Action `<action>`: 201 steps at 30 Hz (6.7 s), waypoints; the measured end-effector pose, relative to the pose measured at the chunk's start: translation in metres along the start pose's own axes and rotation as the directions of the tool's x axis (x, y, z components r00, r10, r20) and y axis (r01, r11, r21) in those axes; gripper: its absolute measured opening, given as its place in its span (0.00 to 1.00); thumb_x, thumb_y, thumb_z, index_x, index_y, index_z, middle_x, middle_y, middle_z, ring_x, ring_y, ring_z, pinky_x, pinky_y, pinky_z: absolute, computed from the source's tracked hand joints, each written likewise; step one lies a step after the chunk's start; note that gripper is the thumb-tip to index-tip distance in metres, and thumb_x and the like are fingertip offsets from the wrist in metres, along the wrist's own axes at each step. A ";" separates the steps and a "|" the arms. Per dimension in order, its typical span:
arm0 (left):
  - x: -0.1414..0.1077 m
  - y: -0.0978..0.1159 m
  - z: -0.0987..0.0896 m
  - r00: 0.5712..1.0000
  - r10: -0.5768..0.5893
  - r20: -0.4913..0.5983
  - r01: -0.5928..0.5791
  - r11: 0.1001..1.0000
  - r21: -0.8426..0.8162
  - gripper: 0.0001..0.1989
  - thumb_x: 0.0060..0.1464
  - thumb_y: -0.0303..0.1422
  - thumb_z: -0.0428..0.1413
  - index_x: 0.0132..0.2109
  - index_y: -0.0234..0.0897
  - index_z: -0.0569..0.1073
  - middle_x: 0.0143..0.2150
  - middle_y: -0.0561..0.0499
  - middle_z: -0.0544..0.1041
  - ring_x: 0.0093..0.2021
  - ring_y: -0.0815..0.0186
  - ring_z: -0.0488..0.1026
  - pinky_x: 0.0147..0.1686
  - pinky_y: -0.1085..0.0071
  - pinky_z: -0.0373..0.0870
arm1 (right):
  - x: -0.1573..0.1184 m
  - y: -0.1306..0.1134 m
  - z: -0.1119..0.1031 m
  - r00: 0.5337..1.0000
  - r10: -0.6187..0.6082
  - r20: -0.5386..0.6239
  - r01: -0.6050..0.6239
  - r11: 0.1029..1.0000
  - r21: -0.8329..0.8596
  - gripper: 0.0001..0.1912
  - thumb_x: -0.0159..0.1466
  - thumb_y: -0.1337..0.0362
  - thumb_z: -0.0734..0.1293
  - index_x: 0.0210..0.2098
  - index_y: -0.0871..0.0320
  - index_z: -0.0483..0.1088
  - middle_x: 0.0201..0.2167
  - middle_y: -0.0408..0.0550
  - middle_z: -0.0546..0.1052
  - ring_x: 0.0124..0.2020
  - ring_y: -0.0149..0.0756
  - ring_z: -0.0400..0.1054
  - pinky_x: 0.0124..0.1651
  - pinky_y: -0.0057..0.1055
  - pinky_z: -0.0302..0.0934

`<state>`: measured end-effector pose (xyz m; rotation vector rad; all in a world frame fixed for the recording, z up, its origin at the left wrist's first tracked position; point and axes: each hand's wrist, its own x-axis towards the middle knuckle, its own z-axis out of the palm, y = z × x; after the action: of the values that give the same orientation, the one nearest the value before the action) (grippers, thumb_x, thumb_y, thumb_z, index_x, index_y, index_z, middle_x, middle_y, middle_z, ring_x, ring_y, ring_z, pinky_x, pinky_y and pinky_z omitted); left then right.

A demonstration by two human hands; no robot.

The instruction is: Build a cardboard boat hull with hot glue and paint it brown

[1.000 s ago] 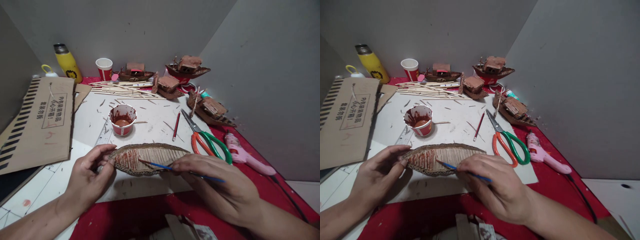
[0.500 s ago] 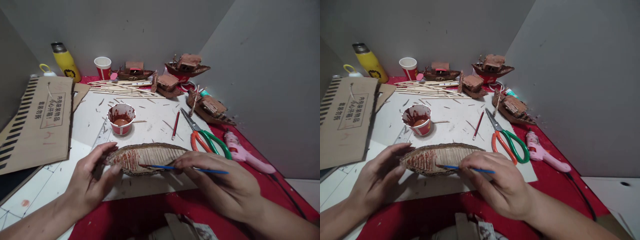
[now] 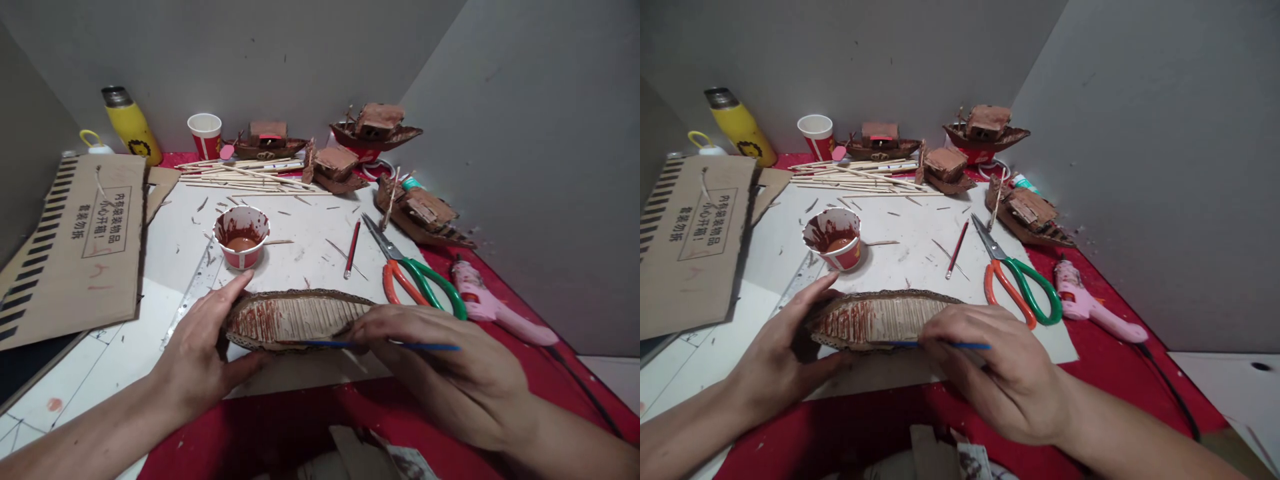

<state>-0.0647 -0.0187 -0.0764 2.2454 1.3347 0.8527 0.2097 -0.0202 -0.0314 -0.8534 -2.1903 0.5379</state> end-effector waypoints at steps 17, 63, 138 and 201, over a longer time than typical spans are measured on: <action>-0.004 0.006 0.000 0.996 0.078 0.036 -0.081 0.992 0.095 0.36 0.52 0.34 0.60 0.65 0.41 0.55 0.56 0.42 0.73 0.52 0.56 0.73 0.49 0.60 0.72 | 0.002 0.007 -0.003 0.996 -0.005 -0.092 0.007 1.000 0.030 0.14 0.64 0.77 0.62 0.44 0.55 0.69 0.32 0.46 0.78 0.33 0.34 0.76 0.33 0.27 0.71; 0.019 0.059 0.036 0.906 0.360 0.225 -0.424 0.760 0.492 0.11 0.52 0.26 0.55 0.44 0.33 0.71 0.43 0.44 0.79 0.39 0.57 0.76 0.48 0.57 0.67 | -0.001 0.003 -0.015 0.928 0.064 -0.367 -0.094 0.993 -0.066 0.09 0.63 0.75 0.65 0.38 0.55 0.73 0.30 0.44 0.79 0.30 0.31 0.74 0.34 0.26 0.69; 0.010 -0.016 -0.023 0.958 -0.288 0.000 0.275 0.915 -0.294 0.13 0.62 0.40 0.51 0.40 0.40 0.77 0.34 0.50 0.81 0.34 0.65 0.78 0.35 0.70 0.74 | -0.007 -0.002 -0.007 0.885 0.390 -0.253 -0.285 0.885 0.368 0.06 0.65 0.66 0.67 0.37 0.52 0.78 0.27 0.45 0.78 0.22 0.31 0.71 0.23 0.25 0.69; -0.003 -0.006 -0.014 0.969 0.162 0.184 -0.142 0.983 -0.118 0.42 0.54 0.29 0.57 0.70 0.46 0.45 0.61 0.42 0.67 0.57 0.56 0.67 0.58 0.54 0.65 | -0.005 0.010 0.002 0.958 0.281 -0.057 -0.248 0.913 0.323 0.07 0.67 0.67 0.65 0.36 0.55 0.76 0.27 0.45 0.79 0.25 0.31 0.74 0.28 0.23 0.71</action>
<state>-0.0794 -0.0178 -0.0707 2.3048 1.0189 0.7152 0.2146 -0.0172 -0.0411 -0.9841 -1.8396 0.9271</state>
